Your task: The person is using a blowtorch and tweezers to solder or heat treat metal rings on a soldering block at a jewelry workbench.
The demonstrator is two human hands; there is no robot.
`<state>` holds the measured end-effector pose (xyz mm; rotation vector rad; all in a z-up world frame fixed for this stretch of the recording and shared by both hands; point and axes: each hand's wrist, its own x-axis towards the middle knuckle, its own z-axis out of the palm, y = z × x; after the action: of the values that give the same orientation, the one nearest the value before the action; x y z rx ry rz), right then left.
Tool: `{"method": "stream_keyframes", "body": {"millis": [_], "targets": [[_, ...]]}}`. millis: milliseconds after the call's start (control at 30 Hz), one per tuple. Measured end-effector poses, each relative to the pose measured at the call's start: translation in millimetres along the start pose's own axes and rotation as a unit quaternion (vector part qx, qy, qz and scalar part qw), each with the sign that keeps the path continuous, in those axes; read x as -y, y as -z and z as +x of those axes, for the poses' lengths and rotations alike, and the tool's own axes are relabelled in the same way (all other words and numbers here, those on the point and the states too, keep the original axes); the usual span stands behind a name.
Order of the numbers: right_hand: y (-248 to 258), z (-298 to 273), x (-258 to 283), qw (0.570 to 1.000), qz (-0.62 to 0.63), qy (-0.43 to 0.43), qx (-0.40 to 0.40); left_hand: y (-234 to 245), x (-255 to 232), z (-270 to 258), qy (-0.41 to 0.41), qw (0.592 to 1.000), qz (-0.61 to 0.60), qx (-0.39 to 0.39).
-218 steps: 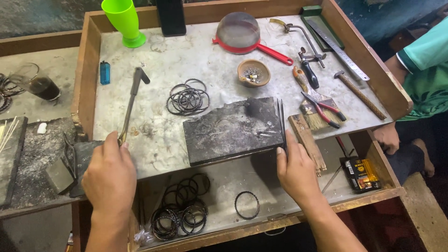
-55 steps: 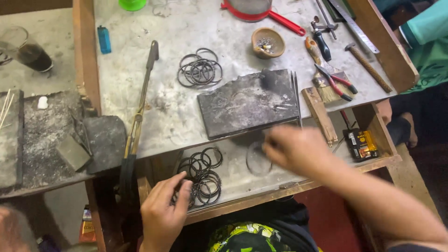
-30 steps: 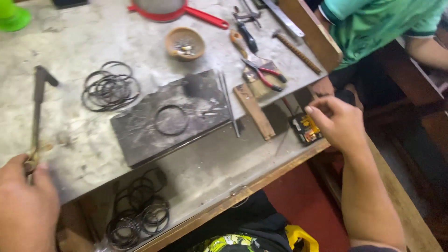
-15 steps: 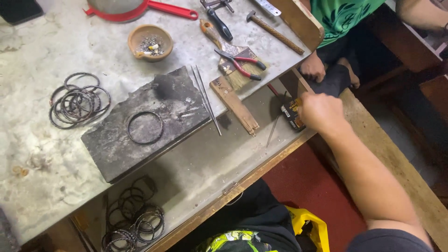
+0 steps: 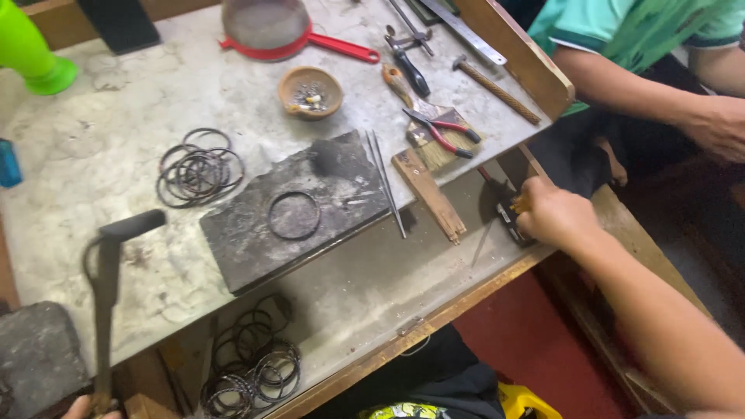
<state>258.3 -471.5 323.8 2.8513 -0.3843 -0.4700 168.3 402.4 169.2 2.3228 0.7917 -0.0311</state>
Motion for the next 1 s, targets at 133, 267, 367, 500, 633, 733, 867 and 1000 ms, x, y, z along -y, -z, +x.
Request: {"method": "stream_keyframes", "body": {"millis": [133, 267, 367, 500, 633, 733, 867, 1000], "targets": [[64.0, -48.5, 14.1, 0.865, 0.496, 0.057, -0.049, -46.4, -24.5, -97.4, 0.035, 0.998, -0.034, 0.043], [65.6, -76.9, 67.6, 0.55, 0.824, 0.129, -0.043, -73.8, -49.9, -167.7, -0.284, 0.943, -0.021, -0.172], [58.0, -91.5, 120.5, 0.418, 0.898, 0.078, 0.11, -27.0, -101.3, -178.4, -0.139, 0.989, -0.02, 0.047], [71.8, -131.5, 189.2, 0.166, 0.931, 0.165, 0.279, -44.8, -191.6, -248.7, -0.144, 0.974, -0.034, -0.173], [91.8, -155.6, 237.2, 0.19, 0.891, 0.211, 0.355, -23.5, -268.7, -299.0, -0.121, 0.959, -0.098, -0.236], [106.0, -157.0, 271.2, 0.233, 0.869, 0.224, 0.375, -5.7, -291.9, -314.3, -0.063, 0.974, -0.07, -0.208], [140.5, -173.5, 304.1, 0.199, 0.848, 0.213, 0.443, -12.3, -234.8, -278.2, -0.018, 0.999, -0.026, 0.022], [158.6, -178.5, 318.1, 0.221, 0.865, 0.111, 0.437, -33.2, -244.0, -304.3, -0.208, 0.938, -0.046, -0.272]]}}
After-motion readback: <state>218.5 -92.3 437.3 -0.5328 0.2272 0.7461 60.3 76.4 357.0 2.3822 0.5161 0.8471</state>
